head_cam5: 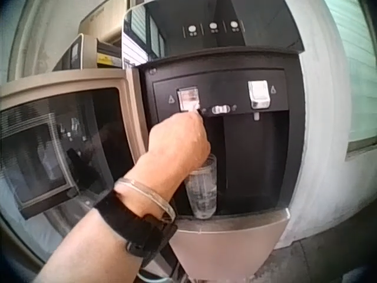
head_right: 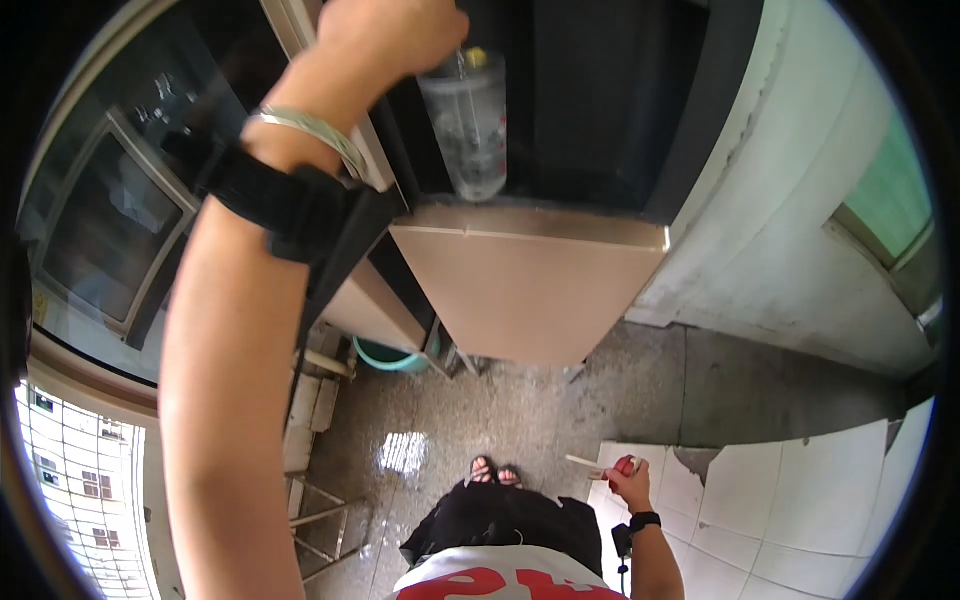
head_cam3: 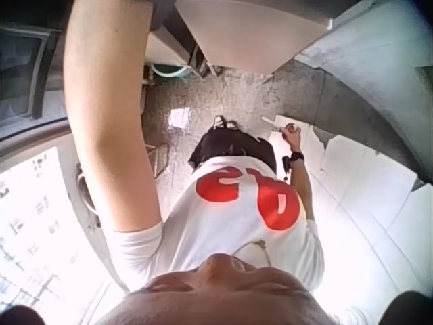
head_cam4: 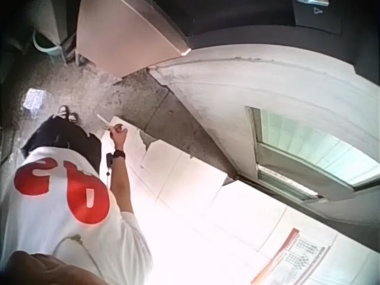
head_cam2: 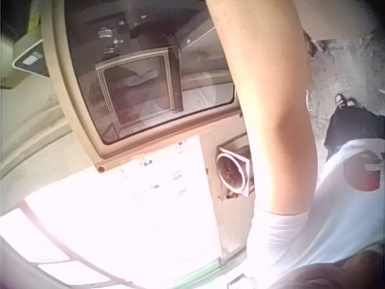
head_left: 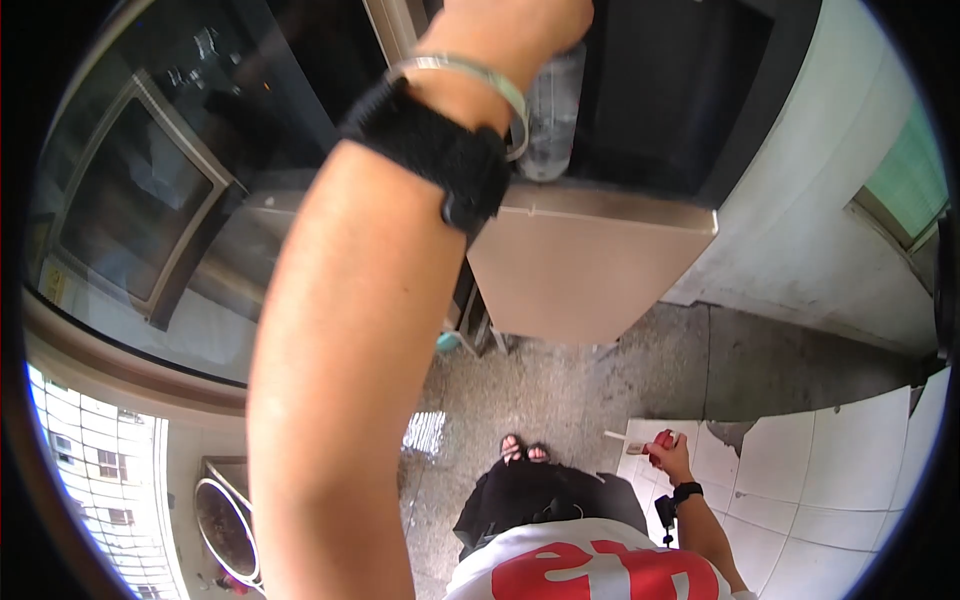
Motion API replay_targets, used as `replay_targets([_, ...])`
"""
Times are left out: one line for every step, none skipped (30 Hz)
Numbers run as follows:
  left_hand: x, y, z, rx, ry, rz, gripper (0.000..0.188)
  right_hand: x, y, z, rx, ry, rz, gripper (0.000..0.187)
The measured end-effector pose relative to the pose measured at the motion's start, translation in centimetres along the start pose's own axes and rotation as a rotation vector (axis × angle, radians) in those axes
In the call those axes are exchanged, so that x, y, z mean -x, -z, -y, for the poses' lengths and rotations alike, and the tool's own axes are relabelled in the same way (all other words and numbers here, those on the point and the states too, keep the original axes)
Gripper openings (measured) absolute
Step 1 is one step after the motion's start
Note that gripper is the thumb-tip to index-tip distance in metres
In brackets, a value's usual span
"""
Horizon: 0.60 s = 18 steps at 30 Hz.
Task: Filling a water bottle and a cup from an automated water dispenser.
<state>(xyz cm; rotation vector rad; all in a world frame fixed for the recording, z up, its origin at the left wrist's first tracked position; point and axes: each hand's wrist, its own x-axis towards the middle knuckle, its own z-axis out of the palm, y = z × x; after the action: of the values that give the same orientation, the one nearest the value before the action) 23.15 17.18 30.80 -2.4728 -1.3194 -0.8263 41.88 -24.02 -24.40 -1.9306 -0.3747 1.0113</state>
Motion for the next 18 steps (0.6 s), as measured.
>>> replay_targets([-0.3, -0.3, -0.1, -0.051, -0.031, -0.004, 0.024, 0.6, 0.0, 0.2, 0.005, -0.026, -0.003, 0.051])
replay_targets([-0.5, -0.7, -0.3, -0.100, -0.064, -0.010, 0.023, 1.5, 0.2, 0.5, 0.023, -0.064, -0.021, 0.051])
replay_targets([-0.6, -0.6, -1.0, -0.100, -0.022, 0.021, 0.024, 2.1, 0.4, 0.5, 0.041, -0.093, -0.040, 0.051])
replay_targets([-0.2, 0.7, -1.5, -0.121, 0.034, 0.043, 0.024, 1.6, 0.9, -1.2, 0.048, -0.094, -0.021, 0.051])
replay_targets([0.3, 2.2, -1.1, -0.132, -0.024, 0.103, 0.025, 1.1, 1.5, -3.2, 0.096, -0.069, -0.024, 0.050])
replay_targets([0.3, 1.5, -0.2, -0.134, -0.014, 0.120, 0.025, 1.2, 1.5, -3.7, 0.149, -0.059, -0.037, 0.050])
replay_targets([0.5, 0.8, 0.4, -0.136, -0.005, 0.136, 0.025, 1.2, 1.6, -4.0, 0.159, -0.069, -0.027, 0.050])
replay_targets([0.9, 0.0, 0.9, -0.141, 0.006, 0.149, 0.025, 1.3, 1.7, -4.1, 0.136, -0.110, -0.027, 0.050])
replay_targets([1.1, -0.1, 1.2, -0.146, 0.011, 0.156, 0.025, 1.7, 1.5, -3.1, 0.107, -0.148, -0.028, 0.050])
replay_targets([1.3, -0.2, 1.5, -0.153, 0.017, 0.162, 0.025, 1.7, 1.4, -2.8, 0.110, -0.150, -0.018, 0.050])
replay_targets([1.5, -0.2, 1.7, -0.162, 0.023, 0.167, 0.025, 1.6, 1.4, -2.7, 0.132, -0.137, -0.018, 0.050])
replay_targets([1.6, -0.1, 1.8, -0.163, 0.024, 0.170, 0.025, 1.6, 1.6, -2.7, 0.151, -0.124, -0.027, 0.050])
replay_targets([1.7, 0.1, 1.9, -0.165, 0.024, 0.172, 0.025, 1.0, 2.0, -3.6, 0.179, -0.105, -0.035, 0.052])
replay_targets([1.7, 0.2, 2.0, -0.167, 0.024, 0.174, 0.025, 0.5, 2.0, -4.0, 0.179, -0.105, -0.032, 0.052])
replay_targets([1.9, 0.3, 2.2, -0.173, 0.029, 0.176, 0.025, -0.1, 1.8, -4.2, 0.164, -0.100, -0.032, 0.054])
replay_targets([2.0, 0.3, 2.4, -0.180, 0.035, 0.179, 0.025, -0.1, 1.1, -2.7, 0.151, -0.096, -0.031, 0.057])
replay_targets([2.2, 0.3, 2.6, -0.187, 0.042, 0.182, 0.025, 0.3, 0.4, -0.8, 0.129, -0.147, 0.003, 0.059])
replay_targets([2.3, 0.4, 2.8, -0.190, 0.046, 0.183, 0.025, 0.4, -0.1, 0.5, 0.132, -0.145, 0.008, 0.059])
